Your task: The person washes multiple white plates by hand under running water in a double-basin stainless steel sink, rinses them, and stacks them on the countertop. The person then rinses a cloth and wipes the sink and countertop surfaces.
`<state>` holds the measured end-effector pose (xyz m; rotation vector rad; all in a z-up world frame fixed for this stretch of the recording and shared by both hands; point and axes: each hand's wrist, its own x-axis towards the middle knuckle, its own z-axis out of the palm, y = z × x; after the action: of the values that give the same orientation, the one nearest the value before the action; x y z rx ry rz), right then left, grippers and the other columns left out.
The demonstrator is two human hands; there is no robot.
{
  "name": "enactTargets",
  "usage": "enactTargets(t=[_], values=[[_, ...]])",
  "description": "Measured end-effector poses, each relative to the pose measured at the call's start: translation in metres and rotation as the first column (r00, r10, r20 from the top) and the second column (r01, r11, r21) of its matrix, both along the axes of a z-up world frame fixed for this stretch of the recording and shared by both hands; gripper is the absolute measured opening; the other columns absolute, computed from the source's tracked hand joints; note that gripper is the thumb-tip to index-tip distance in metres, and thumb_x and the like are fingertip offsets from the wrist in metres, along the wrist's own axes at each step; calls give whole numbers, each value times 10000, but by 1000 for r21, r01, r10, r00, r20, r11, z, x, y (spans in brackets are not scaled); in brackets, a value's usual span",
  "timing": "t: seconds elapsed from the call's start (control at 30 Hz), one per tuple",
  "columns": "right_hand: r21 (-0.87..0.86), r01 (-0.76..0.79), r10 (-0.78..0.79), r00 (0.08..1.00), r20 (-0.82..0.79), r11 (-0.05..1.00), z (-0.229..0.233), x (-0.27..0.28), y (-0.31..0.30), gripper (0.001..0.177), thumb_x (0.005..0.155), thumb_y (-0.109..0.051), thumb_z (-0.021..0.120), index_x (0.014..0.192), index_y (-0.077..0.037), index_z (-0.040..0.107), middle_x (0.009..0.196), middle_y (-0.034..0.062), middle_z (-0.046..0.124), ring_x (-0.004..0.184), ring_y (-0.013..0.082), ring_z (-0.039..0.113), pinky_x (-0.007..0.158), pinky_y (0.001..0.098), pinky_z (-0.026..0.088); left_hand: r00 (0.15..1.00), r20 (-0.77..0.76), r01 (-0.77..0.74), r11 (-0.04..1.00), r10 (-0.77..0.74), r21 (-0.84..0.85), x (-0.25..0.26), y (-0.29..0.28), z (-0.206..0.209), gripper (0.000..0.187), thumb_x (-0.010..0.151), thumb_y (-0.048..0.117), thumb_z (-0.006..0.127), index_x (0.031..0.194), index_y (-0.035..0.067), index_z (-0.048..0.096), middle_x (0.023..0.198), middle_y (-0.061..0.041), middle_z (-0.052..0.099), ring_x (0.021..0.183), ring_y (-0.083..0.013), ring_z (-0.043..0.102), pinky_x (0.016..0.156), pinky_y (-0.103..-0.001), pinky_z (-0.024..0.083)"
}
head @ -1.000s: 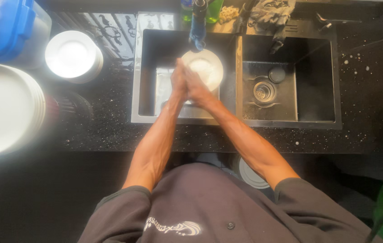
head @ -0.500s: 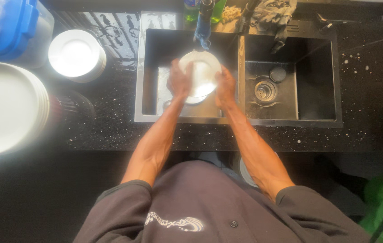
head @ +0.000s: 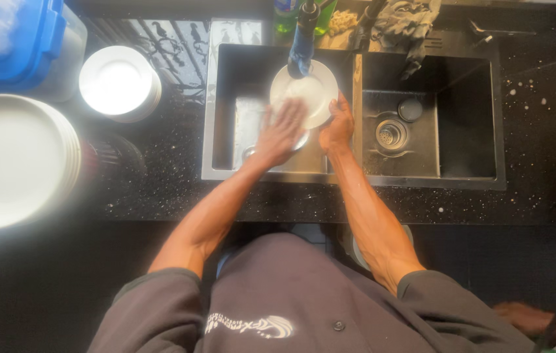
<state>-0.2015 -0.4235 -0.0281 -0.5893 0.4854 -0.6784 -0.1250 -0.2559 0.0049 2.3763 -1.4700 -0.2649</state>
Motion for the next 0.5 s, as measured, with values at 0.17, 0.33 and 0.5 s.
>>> enactTargets(t=[0.17, 0.33, 0.5], values=[[-79, 31, -37, 997, -68, 996, -23, 0, 15, 443, 1045, -15, 523, 1487, 20, 522, 1399, 155, 616, 1266, 252, 589, 1146, 416, 448, 960, 56, -265, 956, 273, -126, 21, -17, -20, 748, 1086, 481, 378, 1634, 31, 141, 1713, -177, 12, 1581, -332, -13, 1237, -606, -56], [178, -50, 65, 994, -82, 983, -32, 7, 36, 482, 1038, -110, 518, 1513, -87, 440, 1445, 85, 567, 1301, 239, 557, 1142, 465, 436, 993, 18, -115, 992, 116, -51, 30, -50, 1, 694, 1081, 415, 418, 1665, 124, 182, 1716, -115, 107, 1591, -353, 33, 1238, -657, -16], [138, -35, 52, 992, -119, 990, -33, 6, 8, 449, 1033, -148, 499, 1479, -107, 468, 1419, 60, 568, 1283, 248, 546, 1099, 485, 423, 975, 40, 216, 975, -218, 59, 13, -33, 21, 648, 1051, 408, 469, 1620, 189, 250, 1699, -59, 174, 1570, -287, 128, 1226, -639, 86]])
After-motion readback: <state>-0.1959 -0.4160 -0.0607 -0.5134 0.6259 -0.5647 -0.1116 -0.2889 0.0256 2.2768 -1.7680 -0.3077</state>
